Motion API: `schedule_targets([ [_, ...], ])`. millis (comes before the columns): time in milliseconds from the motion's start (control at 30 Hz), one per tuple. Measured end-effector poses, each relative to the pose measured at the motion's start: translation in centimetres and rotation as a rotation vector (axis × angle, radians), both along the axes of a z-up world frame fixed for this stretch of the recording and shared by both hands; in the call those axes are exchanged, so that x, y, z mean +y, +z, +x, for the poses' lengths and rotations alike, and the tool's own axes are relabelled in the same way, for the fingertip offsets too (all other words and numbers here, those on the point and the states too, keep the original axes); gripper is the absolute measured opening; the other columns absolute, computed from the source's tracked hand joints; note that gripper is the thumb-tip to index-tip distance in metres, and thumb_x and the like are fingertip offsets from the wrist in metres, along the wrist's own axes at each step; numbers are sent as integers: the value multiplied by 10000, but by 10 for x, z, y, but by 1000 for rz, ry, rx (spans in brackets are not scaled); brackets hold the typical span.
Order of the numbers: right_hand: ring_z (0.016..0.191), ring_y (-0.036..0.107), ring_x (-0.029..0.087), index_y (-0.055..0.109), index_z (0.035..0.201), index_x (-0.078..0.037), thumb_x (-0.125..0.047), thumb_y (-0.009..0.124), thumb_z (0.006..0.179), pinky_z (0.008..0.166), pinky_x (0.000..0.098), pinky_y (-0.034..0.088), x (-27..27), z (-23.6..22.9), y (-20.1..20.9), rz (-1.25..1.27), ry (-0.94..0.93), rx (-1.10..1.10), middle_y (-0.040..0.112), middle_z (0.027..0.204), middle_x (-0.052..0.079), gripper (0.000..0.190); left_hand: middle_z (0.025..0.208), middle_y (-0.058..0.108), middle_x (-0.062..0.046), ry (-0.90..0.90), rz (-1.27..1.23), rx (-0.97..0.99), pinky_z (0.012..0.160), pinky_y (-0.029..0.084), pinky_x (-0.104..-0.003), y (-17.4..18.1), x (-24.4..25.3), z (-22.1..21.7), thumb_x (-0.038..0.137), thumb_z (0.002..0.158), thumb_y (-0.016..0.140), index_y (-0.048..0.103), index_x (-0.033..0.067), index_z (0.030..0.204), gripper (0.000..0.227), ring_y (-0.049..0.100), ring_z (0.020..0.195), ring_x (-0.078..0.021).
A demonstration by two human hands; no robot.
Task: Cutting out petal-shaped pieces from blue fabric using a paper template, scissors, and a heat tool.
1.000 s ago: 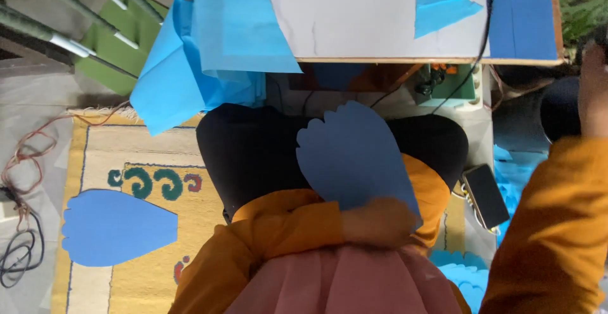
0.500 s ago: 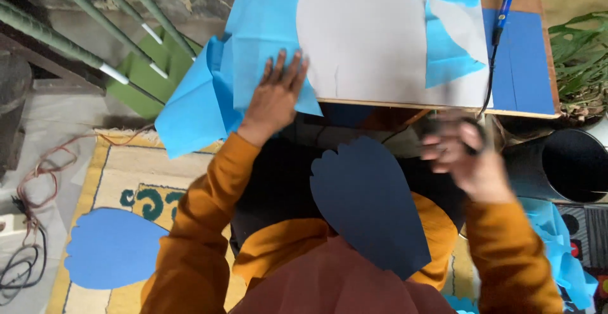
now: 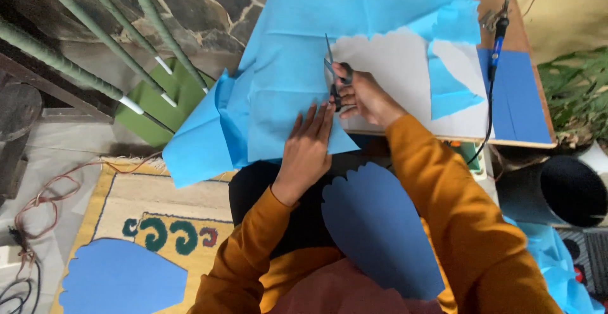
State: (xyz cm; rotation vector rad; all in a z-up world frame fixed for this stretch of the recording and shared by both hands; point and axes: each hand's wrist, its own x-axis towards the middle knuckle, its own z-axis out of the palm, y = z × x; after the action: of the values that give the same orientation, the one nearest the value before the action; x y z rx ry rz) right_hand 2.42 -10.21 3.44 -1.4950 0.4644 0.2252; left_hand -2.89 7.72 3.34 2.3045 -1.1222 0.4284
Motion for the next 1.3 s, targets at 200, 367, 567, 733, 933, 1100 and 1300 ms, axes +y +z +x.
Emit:
schedule_targets([
  [200,598,669,253,474,918,-83,-616,598,688,408,326,529,20,36,-2,-64,-173,-69,625,730,138,593,1184,524,-246,-8,-58,-8,934,372,-513,-2,5,3,-18,689,513,467,-56,1234,548,472,1134,-395],
  [367,517,652,209,506,843,-37,-551,653,686,393,260,534,41,35,4,-46,-311,-140,613,661,142,557,1191,516,-254,-16,-20,-23,948,349,-513,-13,6,4,38,669,610,464,-56,1234,591,463,1140,-393],
  [567,504,632,169,539,887,-1,-489,689,700,394,221,540,41,36,-7,-55,-354,-206,591,652,121,543,1182,527,-246,21,-40,-24,941,367,-514,-11,7,-1,23,717,548,498,-54,1195,487,486,1124,-384],
  [733,450,602,158,519,814,-12,-488,679,683,321,210,510,50,37,25,-45,-397,-144,577,614,110,519,1203,517,-239,7,-48,-69,950,349,-530,-19,4,-3,12,686,533,497,-35,1211,529,483,1131,-380],
  [933,425,589,133,530,789,-6,-469,704,699,279,167,463,43,53,10,-97,-403,-192,579,595,107,503,1215,520,-208,57,-30,-106,960,345,-531,-23,3,-3,39,670,556,480,-12,1228,566,489,1136,-357],
  [1100,423,587,132,537,812,10,-406,712,723,266,158,433,42,51,12,-121,-422,-199,574,586,106,459,1220,518,-204,51,-26,-113,971,333,-532,-23,3,-2,28,675,559,474,-9,1237,570,485,1140,-354],
  [1300,415,571,133,501,775,-25,-441,680,708,244,157,342,51,51,47,-94,-417,-152,562,584,109,458,1227,503,-225,14,-17,-106,971,316,-545,-21,5,-5,25,662,602,464,-25,1248,604,477,1140,-366],
])
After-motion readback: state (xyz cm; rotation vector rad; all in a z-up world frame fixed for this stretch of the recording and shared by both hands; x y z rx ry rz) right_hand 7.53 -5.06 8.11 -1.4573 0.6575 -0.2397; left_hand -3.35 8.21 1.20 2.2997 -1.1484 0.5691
